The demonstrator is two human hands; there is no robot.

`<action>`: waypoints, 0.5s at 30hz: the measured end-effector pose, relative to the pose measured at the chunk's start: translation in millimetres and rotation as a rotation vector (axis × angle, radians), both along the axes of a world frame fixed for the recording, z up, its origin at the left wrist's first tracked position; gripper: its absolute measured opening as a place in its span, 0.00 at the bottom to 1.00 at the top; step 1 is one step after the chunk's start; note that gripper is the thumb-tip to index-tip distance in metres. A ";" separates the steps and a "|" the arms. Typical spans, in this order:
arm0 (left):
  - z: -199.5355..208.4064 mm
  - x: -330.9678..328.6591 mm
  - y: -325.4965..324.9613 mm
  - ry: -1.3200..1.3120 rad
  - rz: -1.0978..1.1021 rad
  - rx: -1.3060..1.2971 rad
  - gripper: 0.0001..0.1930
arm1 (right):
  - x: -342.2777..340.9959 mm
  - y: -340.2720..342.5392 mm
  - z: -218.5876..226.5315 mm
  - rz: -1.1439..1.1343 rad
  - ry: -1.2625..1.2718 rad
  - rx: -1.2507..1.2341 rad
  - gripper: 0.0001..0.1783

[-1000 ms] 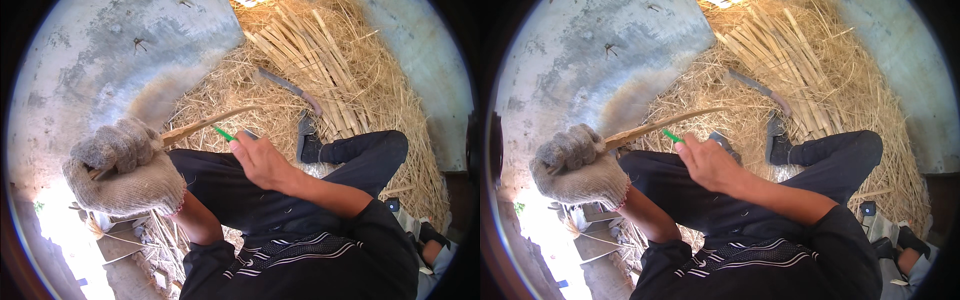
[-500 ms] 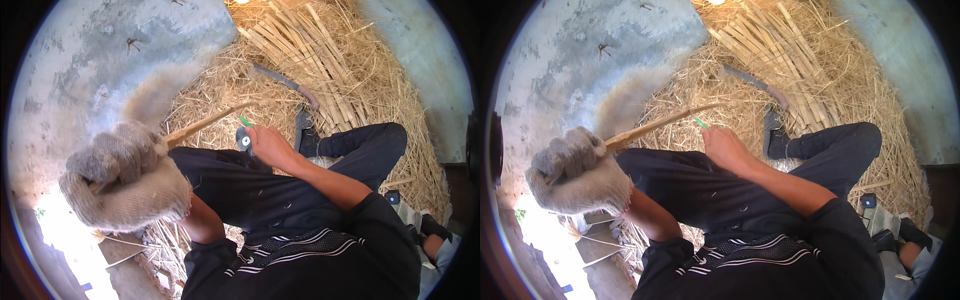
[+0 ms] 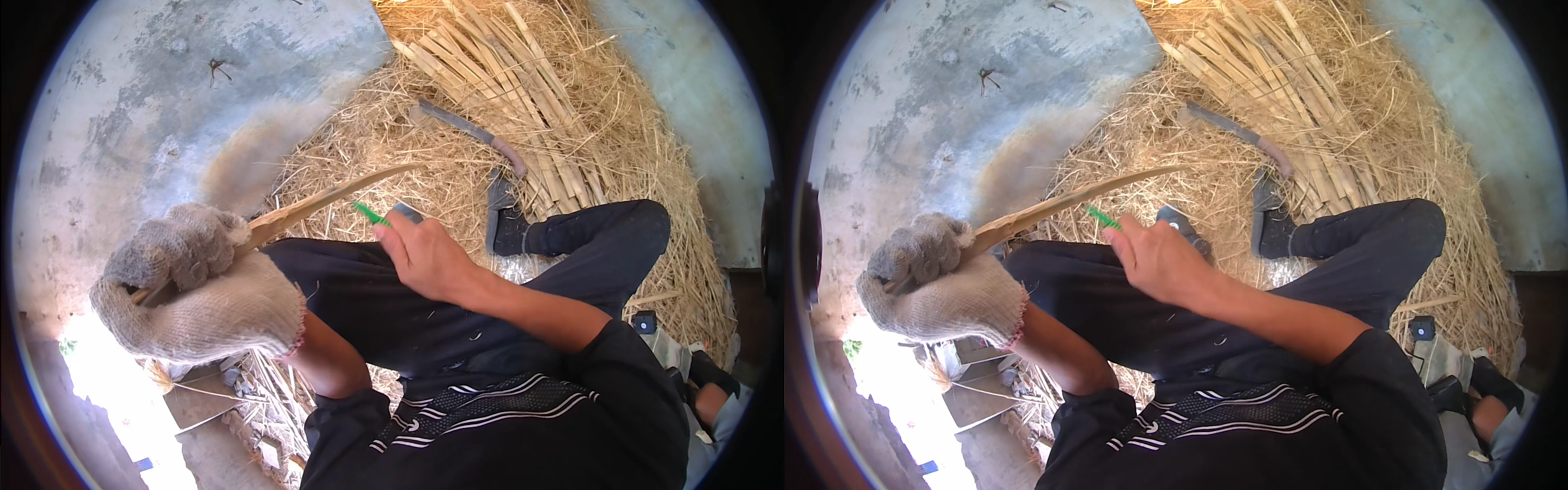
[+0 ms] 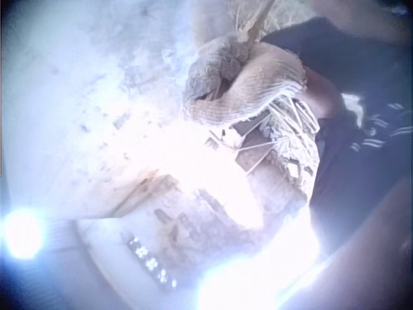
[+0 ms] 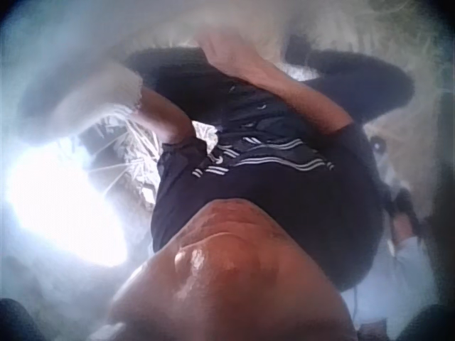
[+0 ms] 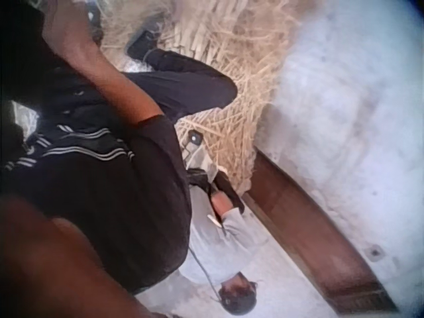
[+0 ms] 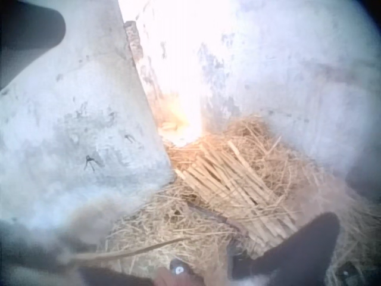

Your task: The person sits on the floor and uses a green utility knife to shave the surface of a bamboo stick held in their gloved left hand. They repeatedly scrape the knife along the stick to remove the outer layer, creating thin shavings that fall onto the straw-covered floor.

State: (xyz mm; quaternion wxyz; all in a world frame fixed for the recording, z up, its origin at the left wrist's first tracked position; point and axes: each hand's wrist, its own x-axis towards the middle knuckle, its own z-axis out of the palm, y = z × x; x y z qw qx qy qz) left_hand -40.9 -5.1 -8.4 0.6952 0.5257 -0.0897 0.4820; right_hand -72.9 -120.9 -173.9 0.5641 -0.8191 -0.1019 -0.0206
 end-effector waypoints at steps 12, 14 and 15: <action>-7.4 2.2 -11.2 0.004 0.157 0.098 0.25 | 25.9 -2.6 -32.6 -0.103 0.193 -0.090 0.20; -5.2 0.7 -12.6 0.025 0.157 0.060 0.24 | 24.3 -3.4 -39.2 -0.087 0.180 -0.125 0.21; -4.8 -0.1 -10.1 0.040 0.165 0.036 0.24 | 22.6 -2.3 -33.7 -0.072 0.176 -0.148 0.21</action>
